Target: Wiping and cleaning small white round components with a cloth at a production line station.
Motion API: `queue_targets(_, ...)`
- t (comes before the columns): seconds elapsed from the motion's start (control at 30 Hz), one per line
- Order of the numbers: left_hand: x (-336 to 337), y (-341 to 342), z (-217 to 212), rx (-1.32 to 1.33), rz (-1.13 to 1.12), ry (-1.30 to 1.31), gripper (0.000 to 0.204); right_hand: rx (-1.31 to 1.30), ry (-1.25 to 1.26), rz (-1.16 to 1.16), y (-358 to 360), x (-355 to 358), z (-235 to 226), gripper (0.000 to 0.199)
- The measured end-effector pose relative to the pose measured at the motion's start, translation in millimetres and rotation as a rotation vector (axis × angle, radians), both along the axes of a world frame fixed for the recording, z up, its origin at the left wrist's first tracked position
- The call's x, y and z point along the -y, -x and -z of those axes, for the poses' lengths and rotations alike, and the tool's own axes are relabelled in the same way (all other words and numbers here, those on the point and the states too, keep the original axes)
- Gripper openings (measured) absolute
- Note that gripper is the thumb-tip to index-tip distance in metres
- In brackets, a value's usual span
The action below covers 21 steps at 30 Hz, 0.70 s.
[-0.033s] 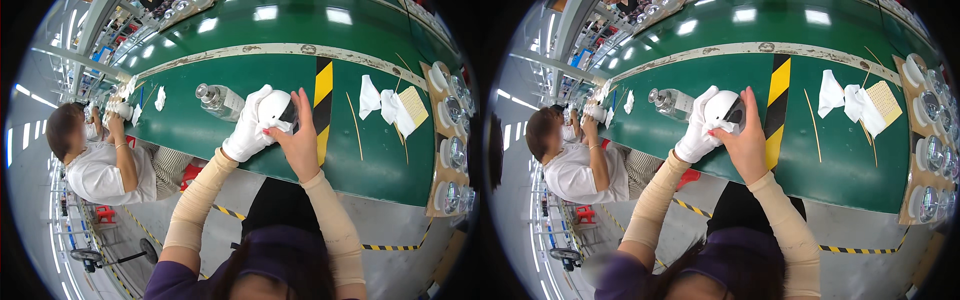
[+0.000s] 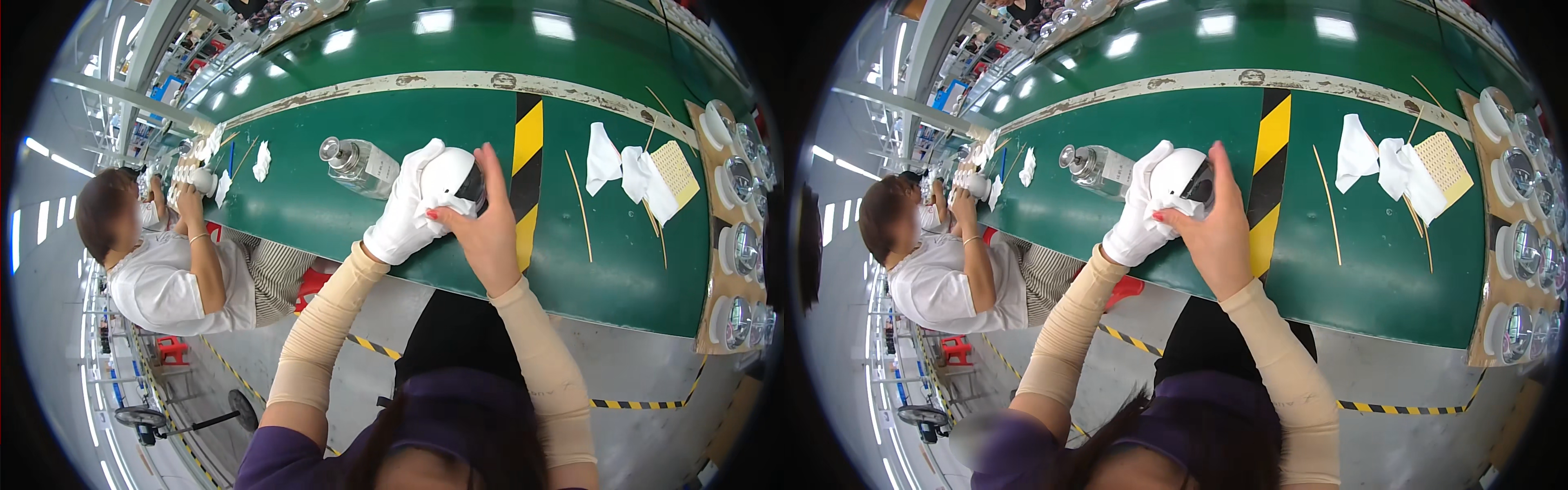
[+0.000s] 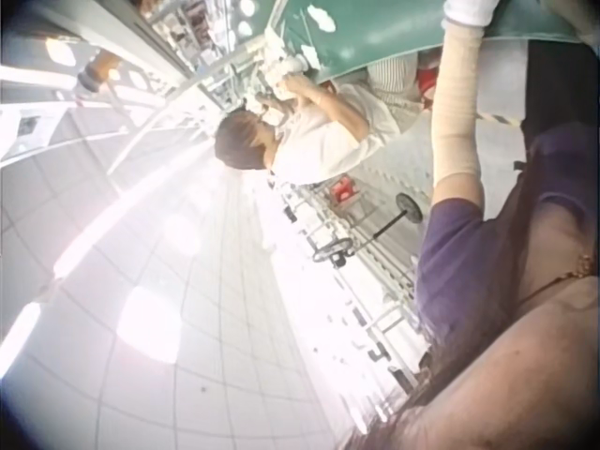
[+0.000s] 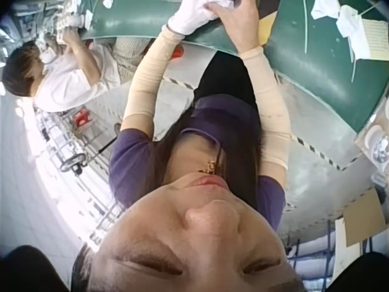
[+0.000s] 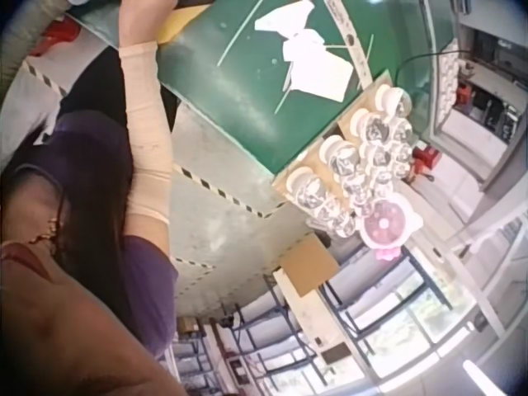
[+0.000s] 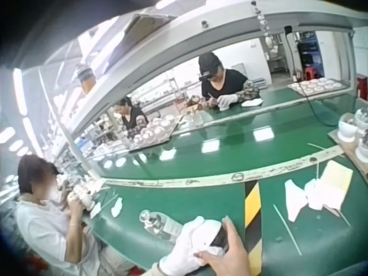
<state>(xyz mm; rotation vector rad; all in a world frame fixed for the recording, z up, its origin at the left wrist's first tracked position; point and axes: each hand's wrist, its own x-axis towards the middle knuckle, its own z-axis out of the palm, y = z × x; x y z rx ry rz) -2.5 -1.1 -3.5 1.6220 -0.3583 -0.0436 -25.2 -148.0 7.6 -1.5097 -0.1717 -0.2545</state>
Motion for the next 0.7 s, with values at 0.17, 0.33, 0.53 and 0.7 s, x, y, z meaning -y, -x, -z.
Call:
queue_targets(0.17,10,3,-13,-0.084,-0.06,0.055,0.086,-0.088,-0.14,0.001,-7,4,-5,0.056)
queue_targets(0.33,8,-3,-8,0.589,-0.177,-0.488,0.088,-0.335,-0.438,-0.059,-23,17,-6,0.03)
queue_targets(0.53,-7,1,-7,0.503,-0.07,-0.534,0.097,-0.35,-0.533,0.043,-23,36,-3,0.02)
queue_targets(0.7,2,24,-31,0.27,-0.114,-0.483,0.108,-0.282,-0.501,0.153,-9,60,-10,0.016)
